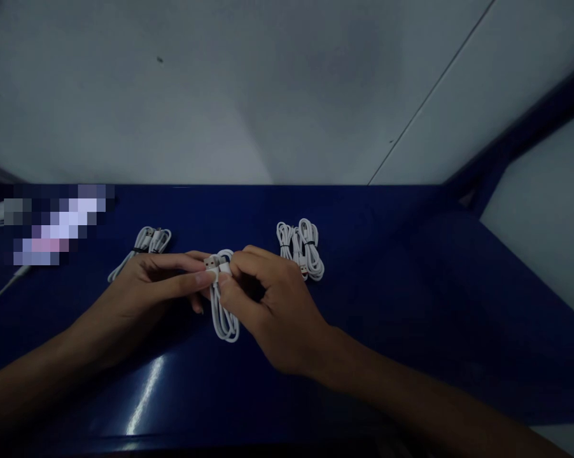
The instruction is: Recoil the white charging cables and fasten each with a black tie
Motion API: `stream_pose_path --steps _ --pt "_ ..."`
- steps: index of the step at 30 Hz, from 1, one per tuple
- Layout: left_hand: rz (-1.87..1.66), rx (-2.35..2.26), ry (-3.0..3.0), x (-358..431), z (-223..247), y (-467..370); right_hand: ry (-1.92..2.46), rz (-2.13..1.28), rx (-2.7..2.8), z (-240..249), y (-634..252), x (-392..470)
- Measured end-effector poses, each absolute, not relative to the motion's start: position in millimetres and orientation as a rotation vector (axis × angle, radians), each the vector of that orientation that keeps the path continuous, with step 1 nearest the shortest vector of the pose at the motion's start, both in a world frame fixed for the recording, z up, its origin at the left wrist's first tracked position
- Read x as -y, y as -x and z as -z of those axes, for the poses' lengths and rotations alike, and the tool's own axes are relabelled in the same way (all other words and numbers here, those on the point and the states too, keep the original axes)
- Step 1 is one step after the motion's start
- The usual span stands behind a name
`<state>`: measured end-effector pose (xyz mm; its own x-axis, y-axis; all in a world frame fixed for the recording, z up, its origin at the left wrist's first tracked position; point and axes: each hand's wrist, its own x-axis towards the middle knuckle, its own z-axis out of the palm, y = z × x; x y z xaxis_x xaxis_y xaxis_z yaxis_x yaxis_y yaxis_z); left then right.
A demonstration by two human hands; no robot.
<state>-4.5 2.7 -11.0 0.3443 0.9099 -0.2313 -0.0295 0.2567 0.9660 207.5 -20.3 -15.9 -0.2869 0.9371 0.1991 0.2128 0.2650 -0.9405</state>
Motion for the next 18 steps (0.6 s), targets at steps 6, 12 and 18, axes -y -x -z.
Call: stream_pose_path --steps 6,12,18 --pt "-0.819 -1.01 -1.102 -2.7 10.0 4.1 1.057 -1.085 1.707 15.9 -208.0 20.0" --pt "-0.822 -1.008 -1.087 -2.3 7.9 3.9 1.09 -1.073 1.718 14.8 -207.6 20.8" --pt "-0.822 -1.02 -1.091 -2.5 7.0 3.8 1.09 -1.09 1.72 16.0 -206.8 20.6"
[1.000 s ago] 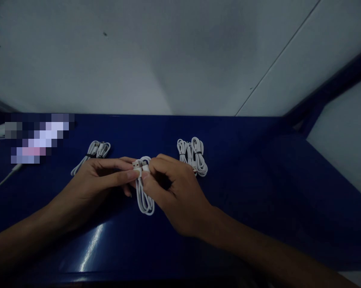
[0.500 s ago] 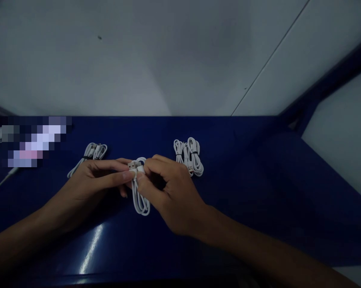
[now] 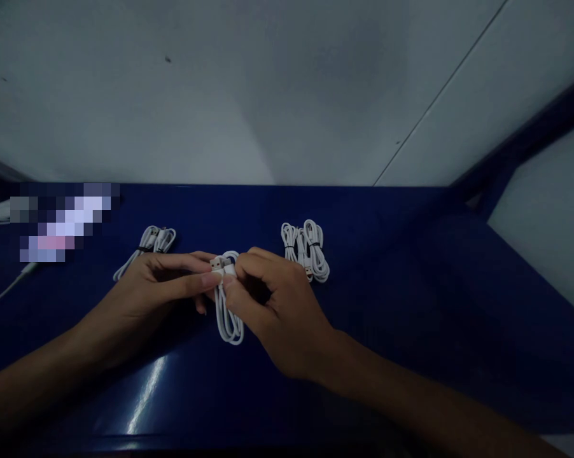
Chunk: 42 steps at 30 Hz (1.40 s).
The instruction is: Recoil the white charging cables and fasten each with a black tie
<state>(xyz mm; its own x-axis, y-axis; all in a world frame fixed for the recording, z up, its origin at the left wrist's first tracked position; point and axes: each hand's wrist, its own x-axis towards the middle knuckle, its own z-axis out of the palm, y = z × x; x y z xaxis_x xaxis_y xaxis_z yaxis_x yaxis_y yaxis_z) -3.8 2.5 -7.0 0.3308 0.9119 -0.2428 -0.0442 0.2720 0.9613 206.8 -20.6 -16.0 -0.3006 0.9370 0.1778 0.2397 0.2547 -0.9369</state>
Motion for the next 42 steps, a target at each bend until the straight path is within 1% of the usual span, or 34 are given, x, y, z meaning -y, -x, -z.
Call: stream_pose_path --steps 42 --pt "-0.776 -0.906 -1.144 -5.0 6.1 5.2 1.079 -1.094 1.688 14.4 -206.2 21.8"
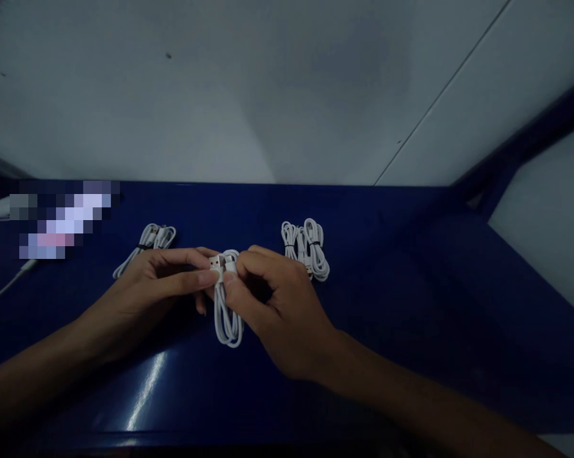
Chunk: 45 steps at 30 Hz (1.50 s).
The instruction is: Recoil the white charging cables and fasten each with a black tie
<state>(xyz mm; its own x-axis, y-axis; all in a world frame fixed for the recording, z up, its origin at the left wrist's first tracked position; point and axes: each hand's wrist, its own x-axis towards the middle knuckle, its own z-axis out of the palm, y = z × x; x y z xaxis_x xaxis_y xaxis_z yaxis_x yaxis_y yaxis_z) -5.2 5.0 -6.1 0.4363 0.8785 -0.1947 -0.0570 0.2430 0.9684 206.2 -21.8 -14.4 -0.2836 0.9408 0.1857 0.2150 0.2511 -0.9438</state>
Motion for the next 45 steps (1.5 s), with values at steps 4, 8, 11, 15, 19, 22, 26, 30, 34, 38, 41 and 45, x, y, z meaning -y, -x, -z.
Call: stream_pose_path --steps 4,8,11,15,19,22,26,30,34,38,41,45 --pt "-0.77 -0.891 -1.161 -5.2 6.8 5.8 1.075 -1.08 1.691 13.6 -205.9 21.8" --pt "-0.77 -0.895 -1.158 -5.0 6.6 6.2 1.067 -1.082 1.693 13.7 -205.8 22.3" --pt "-0.77 -0.901 -1.156 -4.4 6.5 6.1 1.063 -1.093 1.688 14.5 -206.1 22.4" --pt "-0.772 -0.898 -1.158 -4.3 7.6 6.1 1.068 -1.085 1.69 15.5 -206.7 22.2" --pt "-0.777 -0.894 -1.157 -5.2 8.6 6.1 1.065 -1.08 1.686 15.9 -206.6 22.5" --pt "-0.774 -0.905 -1.149 -5.5 7.9 5.6 1.071 -1.078 1.686 16.0 -206.5 22.5" --pt "-0.782 -0.908 -1.138 -5.2 6.8 4.6 1.069 -1.087 1.689 15.7 -206.5 22.3" --pt "-0.778 -0.899 -1.139 -5.7 7.4 4.8 1.056 -1.079 1.688 15.5 -206.3 22.2" --pt "-0.774 -0.904 -1.144 -6.2 7.7 5.3 1.041 -1.059 1.686 16.0 -205.8 22.1" --pt "-0.779 -0.913 -1.133 -5.4 6.2 4.2 1.022 -1.073 1.682 16.3 -206.2 22.4" --pt "-0.784 -0.915 -1.12 -4.5 4.5 3.2 1.003 -1.077 1.684 16.4 -206.4 22.5" --pt "-0.782 -0.917 -1.121 -4.8 4.1 3.0 1.025 -1.058 1.688 16.4 -206.1 22.2"
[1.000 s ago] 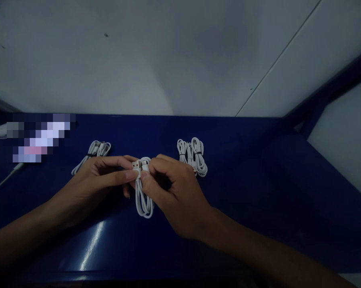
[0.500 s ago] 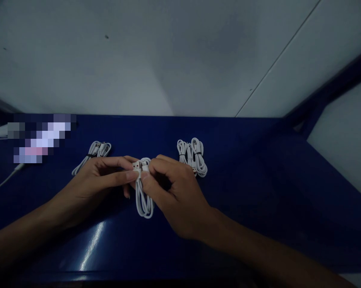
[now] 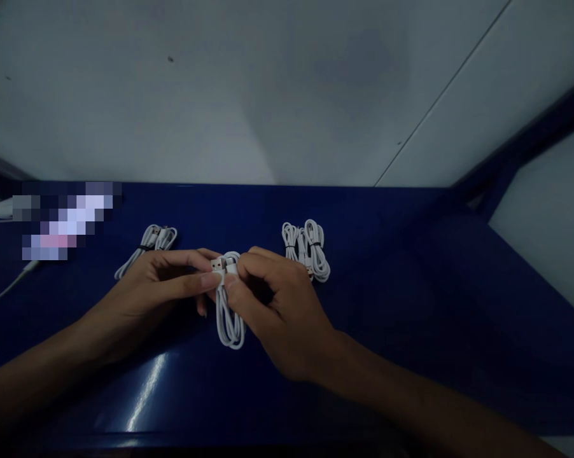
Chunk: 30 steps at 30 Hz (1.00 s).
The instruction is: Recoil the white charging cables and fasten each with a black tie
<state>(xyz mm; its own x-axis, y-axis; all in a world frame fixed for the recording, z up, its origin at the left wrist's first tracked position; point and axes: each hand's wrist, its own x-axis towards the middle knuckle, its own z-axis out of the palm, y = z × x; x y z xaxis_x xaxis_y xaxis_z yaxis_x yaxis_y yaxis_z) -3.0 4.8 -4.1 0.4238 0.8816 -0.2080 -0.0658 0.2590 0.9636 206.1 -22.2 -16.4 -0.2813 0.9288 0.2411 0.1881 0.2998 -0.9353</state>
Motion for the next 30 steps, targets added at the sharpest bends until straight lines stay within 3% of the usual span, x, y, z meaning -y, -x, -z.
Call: stream_pose_path --steps 30 --pt "-0.78 -0.924 -1.114 -3.6 3.8 4.1 1.022 -1.075 1.686 15.9 -206.2 22.6"
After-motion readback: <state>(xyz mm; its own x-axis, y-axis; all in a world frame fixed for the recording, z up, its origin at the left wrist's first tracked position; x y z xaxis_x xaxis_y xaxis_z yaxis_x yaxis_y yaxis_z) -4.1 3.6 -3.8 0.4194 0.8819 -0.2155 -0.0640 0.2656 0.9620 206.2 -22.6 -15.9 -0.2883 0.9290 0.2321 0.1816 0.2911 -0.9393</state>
